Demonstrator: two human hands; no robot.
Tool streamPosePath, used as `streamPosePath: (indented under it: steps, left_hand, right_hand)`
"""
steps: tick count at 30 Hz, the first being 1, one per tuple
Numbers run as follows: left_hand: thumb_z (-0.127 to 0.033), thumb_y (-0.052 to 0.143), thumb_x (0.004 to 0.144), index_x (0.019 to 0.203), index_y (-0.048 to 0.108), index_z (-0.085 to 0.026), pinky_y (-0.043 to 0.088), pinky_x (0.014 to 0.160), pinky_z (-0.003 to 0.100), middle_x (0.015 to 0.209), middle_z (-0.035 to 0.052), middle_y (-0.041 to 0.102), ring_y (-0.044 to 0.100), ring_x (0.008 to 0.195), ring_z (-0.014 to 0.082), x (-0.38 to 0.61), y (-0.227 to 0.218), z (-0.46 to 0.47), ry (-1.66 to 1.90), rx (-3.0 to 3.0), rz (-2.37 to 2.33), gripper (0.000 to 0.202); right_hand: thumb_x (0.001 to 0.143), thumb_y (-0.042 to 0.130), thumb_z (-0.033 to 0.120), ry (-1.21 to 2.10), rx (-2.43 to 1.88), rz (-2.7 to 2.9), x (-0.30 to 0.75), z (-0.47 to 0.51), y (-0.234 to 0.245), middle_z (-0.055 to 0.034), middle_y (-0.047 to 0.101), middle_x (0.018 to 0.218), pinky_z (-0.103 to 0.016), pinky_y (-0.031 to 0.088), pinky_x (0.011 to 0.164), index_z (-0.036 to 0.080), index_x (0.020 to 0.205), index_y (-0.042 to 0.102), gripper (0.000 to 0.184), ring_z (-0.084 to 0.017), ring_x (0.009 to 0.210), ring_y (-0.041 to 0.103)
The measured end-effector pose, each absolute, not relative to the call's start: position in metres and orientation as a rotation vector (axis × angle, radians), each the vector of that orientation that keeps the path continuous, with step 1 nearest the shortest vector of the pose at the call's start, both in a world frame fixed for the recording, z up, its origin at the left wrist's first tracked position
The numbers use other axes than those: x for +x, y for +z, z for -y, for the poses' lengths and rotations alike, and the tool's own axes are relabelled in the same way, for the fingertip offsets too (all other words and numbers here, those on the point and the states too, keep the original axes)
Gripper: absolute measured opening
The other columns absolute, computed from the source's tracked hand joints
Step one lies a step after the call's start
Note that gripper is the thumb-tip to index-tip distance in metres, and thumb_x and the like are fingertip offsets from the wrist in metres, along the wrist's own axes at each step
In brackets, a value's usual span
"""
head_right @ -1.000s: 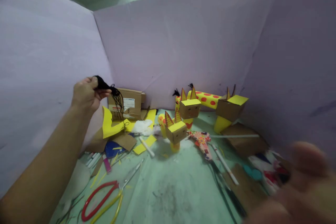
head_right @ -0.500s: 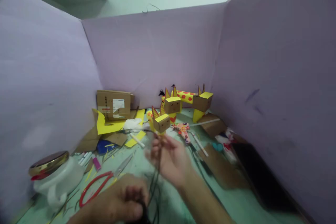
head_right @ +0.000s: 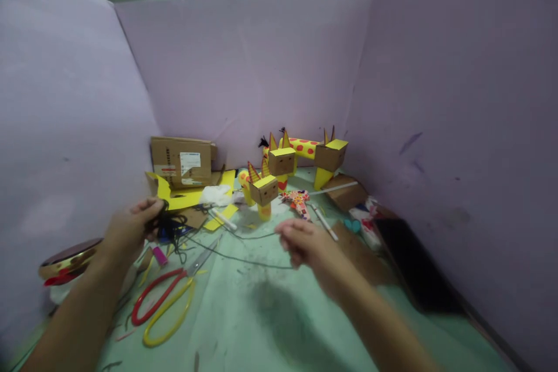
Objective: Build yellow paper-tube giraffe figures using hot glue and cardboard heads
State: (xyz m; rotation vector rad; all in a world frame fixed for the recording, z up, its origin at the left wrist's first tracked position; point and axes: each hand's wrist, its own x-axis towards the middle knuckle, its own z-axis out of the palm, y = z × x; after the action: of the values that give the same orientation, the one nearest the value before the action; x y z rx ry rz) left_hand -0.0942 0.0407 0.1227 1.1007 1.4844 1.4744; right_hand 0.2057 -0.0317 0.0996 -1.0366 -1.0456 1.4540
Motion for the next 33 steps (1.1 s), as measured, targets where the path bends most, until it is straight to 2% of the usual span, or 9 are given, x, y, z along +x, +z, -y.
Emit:
streamPosePath:
  steps: [4, 7, 10, 13, 18, 20, 24, 29, 33]
  left_hand:
    - [-0.024, 0.063, 0.054, 0.065, 0.052, -0.017, 0.032, 0.031, 0.014, 0.045, -0.0086, 0.047, 0.043, 0.033, 0.0053, -0.088, 0.145, -0.058, 1.721, 1.108, -1.411, 0.017]
    - [-0.020, 0.062, 0.055, 0.065, 0.052, -0.017, 0.034, 0.033, 0.015, 0.047, -0.0083, 0.050, 0.046, 0.034, 0.0059, -0.093, 0.139, -0.071, 1.679, 1.119, -1.510, 0.015]
    - [-0.021, 0.064, 0.054, 0.066, 0.055, -0.017, 0.032, 0.032, 0.016, 0.045, -0.0069, 0.052, 0.047, 0.033, 0.0079, -0.097, 0.117, -0.075, 1.544, 1.118, -1.543, 0.015]
    - [-0.028, 0.068, 0.052, 0.067, 0.056, -0.017, 0.032, 0.033, 0.018, 0.048, -0.0052, 0.053, 0.046, 0.035, 0.0082, -0.098, 0.097, -0.069, 1.475, 1.098, -1.412, 0.022]
    - [-0.032, 0.064, 0.059, 0.057, 0.050, -0.017, 0.034, 0.040, 0.016, 0.048, -0.0052, 0.043, 0.040, 0.042, 0.0056, -0.106, 0.087, -0.059, 1.541, 0.993, -1.138, 0.021]
    - [-0.030, 0.061, 0.065, 0.056, 0.050, -0.016, 0.034, 0.039, 0.016, 0.046, -0.0046, 0.040, 0.038, 0.042, 0.0057, -0.110, 0.088, -0.056, 1.559, 0.910, -1.020, 0.020]
    - [-0.031, 0.057, 0.070, 0.055, 0.047, -0.018, 0.037, 0.035, 0.017, 0.047, -0.0042, 0.035, 0.041, 0.042, 0.0082, -0.111, 0.091, -0.050, 1.521, 0.770, -0.934, 0.023]
    - [-0.032, 0.060, 0.069, 0.057, 0.044, -0.019, 0.038, 0.032, 0.017, 0.048, -0.0051, 0.034, 0.041, 0.039, 0.0083, -0.110, 0.092, -0.047, 1.466, 0.764, -0.804, 0.024]
    - [-0.035, 0.061, 0.068, 0.057, 0.042, -0.019, 0.040, 0.032, 0.018, 0.046, -0.0052, 0.034, 0.043, 0.039, 0.0092, -0.109, 0.092, -0.044, 1.441, 0.708, -0.828, 0.027]
  right_hand:
    - [0.077, 0.062, 0.035, 1.430, -1.005, 1.542, 0.192, 0.052, 0.120, -0.0006, 0.059, 0.065, -0.021, 0.038, 0.051, 0.021, 0.078, 0.068, 0.016, -0.010, 0.056, 0.048]
    - [0.080, 0.057, 0.038, 1.349, -1.002, 1.744, 0.194, 0.061, 0.131, -0.0022, 0.063, 0.071, -0.025, 0.040, 0.056, 0.023, 0.079, 0.069, 0.019, -0.013, 0.063, 0.054]
    - [0.081, 0.055, 0.034, 1.187, -1.233, 1.925, 0.196, 0.054, 0.119, -0.0034, 0.067, 0.081, -0.029, 0.043, 0.065, 0.024, 0.084, 0.068, 0.016, -0.018, 0.074, 0.058]
    - [0.081, 0.053, 0.028, 0.998, -1.458, 1.992, 0.191, 0.038, 0.094, -0.0061, 0.067, 0.092, -0.033, 0.045, 0.073, 0.022, 0.094, 0.065, 0.019, -0.022, 0.084, 0.060]
    - [0.078, 0.052, 0.016, 0.699, -1.530, 2.163, 0.169, 0.017, 0.074, -0.0127, 0.060, 0.117, -0.041, 0.041, 0.088, 0.020, 0.104, 0.065, 0.030, -0.028, 0.102, 0.057]
    - [0.079, 0.050, 0.015, 0.654, -1.469, 2.117, 0.157, 0.008, 0.074, -0.0110, 0.063, 0.110, -0.038, 0.044, 0.084, 0.020, 0.098, 0.067, 0.026, -0.025, 0.096, 0.060]
    - [0.080, 0.052, 0.018, 0.766, -1.344, 1.934, 0.126, -0.016, 0.071, -0.0066, 0.069, 0.083, -0.030, 0.046, 0.069, 0.018, 0.090, 0.070, 0.021, -0.018, 0.072, 0.060]
    - [0.074, 0.057, 0.013, 1.089, -1.165, 1.847, 0.083, -0.050, 0.050, -0.0039, 0.069, 0.087, -0.024, 0.044, 0.060, 0.018, 0.098, 0.070, 0.027, -0.013, 0.064, 0.056]
    - [0.068, 0.062, 0.010, 1.131, -1.031, 2.041, 0.055, -0.063, 0.035, -0.0023, 0.069, 0.091, -0.022, 0.043, 0.059, 0.021, 0.113, 0.064, 0.046, -0.012, 0.063, 0.056]
